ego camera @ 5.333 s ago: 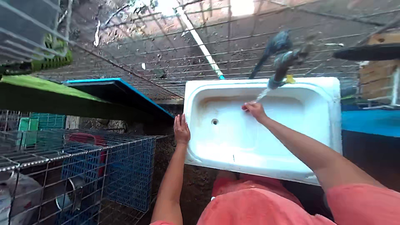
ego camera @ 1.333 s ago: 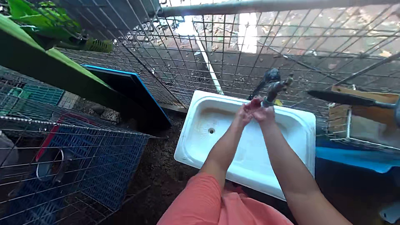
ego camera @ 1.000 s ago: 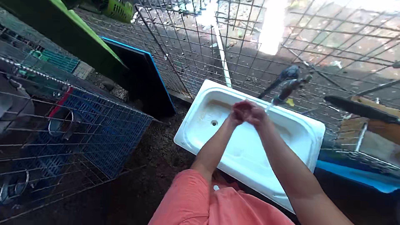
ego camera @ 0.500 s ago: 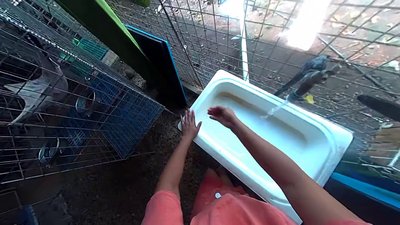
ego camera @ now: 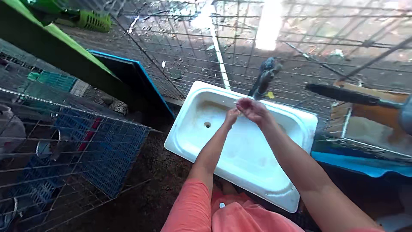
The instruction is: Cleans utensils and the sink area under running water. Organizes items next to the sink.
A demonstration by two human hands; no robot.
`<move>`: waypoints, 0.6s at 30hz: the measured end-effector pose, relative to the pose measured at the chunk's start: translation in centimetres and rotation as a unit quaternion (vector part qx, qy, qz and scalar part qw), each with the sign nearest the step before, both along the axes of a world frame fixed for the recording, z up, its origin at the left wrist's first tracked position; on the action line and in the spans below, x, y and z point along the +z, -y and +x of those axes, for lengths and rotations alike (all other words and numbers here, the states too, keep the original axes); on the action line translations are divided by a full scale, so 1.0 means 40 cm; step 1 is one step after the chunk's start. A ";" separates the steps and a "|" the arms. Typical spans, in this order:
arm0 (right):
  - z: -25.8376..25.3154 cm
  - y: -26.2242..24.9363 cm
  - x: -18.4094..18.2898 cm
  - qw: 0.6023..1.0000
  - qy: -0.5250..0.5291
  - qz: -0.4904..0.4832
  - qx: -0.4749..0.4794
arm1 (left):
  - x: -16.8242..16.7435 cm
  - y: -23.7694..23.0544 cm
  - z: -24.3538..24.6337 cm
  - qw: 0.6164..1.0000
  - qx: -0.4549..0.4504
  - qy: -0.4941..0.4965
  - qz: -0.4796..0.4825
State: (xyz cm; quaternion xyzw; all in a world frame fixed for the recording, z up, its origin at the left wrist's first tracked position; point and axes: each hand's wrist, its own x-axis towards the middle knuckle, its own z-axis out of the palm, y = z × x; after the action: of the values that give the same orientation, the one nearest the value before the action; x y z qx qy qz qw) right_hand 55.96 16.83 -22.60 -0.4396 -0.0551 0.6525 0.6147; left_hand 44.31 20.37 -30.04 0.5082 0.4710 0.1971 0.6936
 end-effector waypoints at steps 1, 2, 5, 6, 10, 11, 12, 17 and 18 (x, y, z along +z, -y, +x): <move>0.015 0.014 0.013 0.999 0.029 -0.001 0.039 | 0.026 0.016 0.027 0.991 0.040 0.066 -0.107; 0.032 0.030 0.029 0.994 0.073 -0.011 0.077 | 0.028 0.019 0.050 0.978 0.055 0.115 -0.163; 0.097 0.079 0.112 0.921 0.323 -0.066 0.207 | -0.008 -0.032 0.107 0.978 -0.047 0.146 -0.144; 0.122 0.094 0.151 0.862 0.436 -0.072 0.250 | 0.011 -0.049 0.124 0.982 -0.087 0.120 -0.121; 0.166 0.159 0.358 0.653 0.738 -0.021 0.169 | 0.152 -0.065 0.162 0.988 -0.131 0.031 -0.073; 0.153 0.165 0.397 0.624 0.775 0.018 0.104 | 0.176 -0.063 0.166 0.992 -0.110 0.015 -0.056; 0.140 0.158 0.423 0.599 0.796 0.063 0.057 | 0.187 -0.064 0.169 0.995 -0.087 0.006 -0.037; 0.136 0.044 0.414 0.446 0.861 0.205 0.135 | 0.172 -0.099 0.164 0.984 -0.121 -0.101 0.084; 0.151 0.027 0.412 0.423 0.868 0.200 0.164 | 0.187 -0.102 0.162 0.972 -0.161 -0.141 0.096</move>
State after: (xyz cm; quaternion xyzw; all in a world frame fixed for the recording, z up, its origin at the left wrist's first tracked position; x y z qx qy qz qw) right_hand 61.99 15.73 -6.11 -0.6207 -0.7598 -0.0156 0.1928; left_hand 50.78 24.44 -22.54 0.6645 0.4548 0.0531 0.5906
